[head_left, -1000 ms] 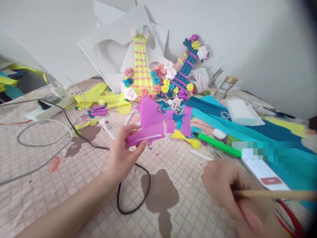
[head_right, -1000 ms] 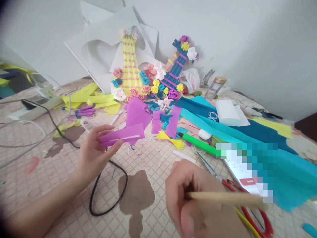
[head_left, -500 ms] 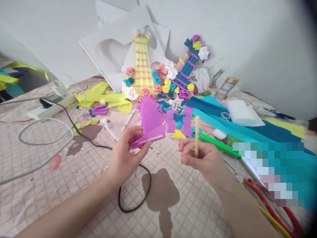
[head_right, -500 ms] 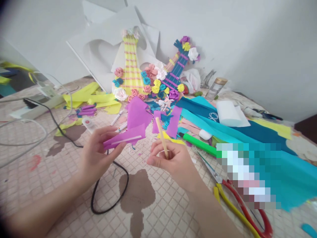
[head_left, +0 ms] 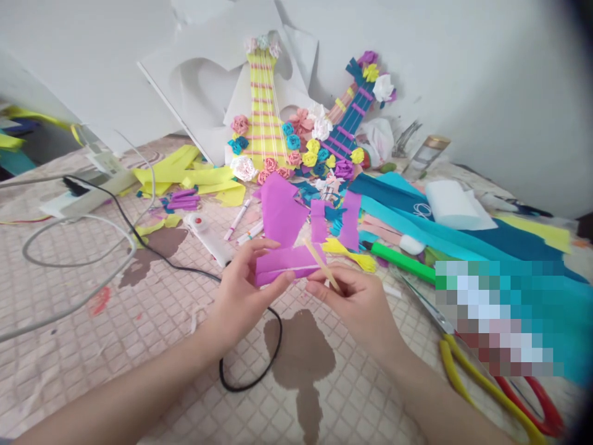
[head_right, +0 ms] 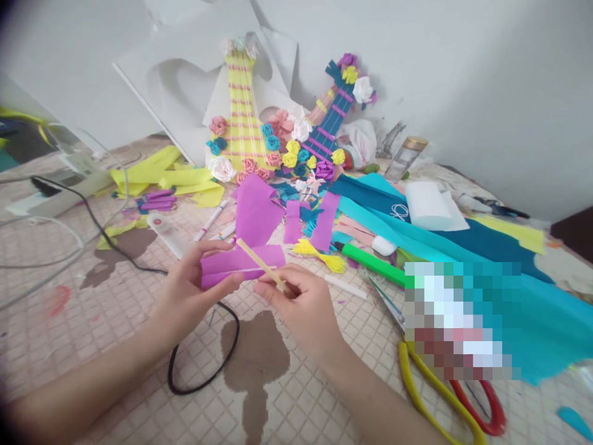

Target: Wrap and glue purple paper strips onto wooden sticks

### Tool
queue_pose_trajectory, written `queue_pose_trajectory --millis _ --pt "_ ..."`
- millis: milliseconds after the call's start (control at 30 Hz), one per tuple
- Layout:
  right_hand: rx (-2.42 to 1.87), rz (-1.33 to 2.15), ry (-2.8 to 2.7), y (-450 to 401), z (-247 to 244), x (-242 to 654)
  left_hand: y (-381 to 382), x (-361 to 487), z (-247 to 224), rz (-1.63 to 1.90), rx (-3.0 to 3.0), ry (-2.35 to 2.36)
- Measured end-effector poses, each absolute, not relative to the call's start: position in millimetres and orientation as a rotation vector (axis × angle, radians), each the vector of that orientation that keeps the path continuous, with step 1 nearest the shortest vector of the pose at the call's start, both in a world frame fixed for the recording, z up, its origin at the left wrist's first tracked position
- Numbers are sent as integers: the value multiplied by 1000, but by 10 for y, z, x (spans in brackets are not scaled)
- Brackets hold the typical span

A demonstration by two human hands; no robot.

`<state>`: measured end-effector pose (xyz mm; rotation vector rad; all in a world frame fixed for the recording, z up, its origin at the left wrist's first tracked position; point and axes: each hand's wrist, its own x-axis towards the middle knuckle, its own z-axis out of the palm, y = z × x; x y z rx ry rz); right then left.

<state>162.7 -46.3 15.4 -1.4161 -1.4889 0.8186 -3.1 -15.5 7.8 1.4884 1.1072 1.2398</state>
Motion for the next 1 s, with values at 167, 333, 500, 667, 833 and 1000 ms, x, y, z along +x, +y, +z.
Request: queue_pose_trajectory --millis 167,333,500,667,833,1000 --pt "-1425 618 -1541 -478 139 1556 -190 -7 77 1163 1376 1072" --pt "-1365 414 -1646 -462 81 1555 -240 37 103 1130 1326 971" --pt "-1341 402 -1738 -458 70 1584 -235 47 88 1200 1351 987" --pt "-1408 454 -1640 -447 111 1664 -192 23 69 1227 1361 1061" --pt "-1465 549 -1383 -444 179 1764 -160 14 88 1227 1356 1050" --pt "-1473 701 -1160 -455 194 1787 -151 -6 106 1263 1319 1084"
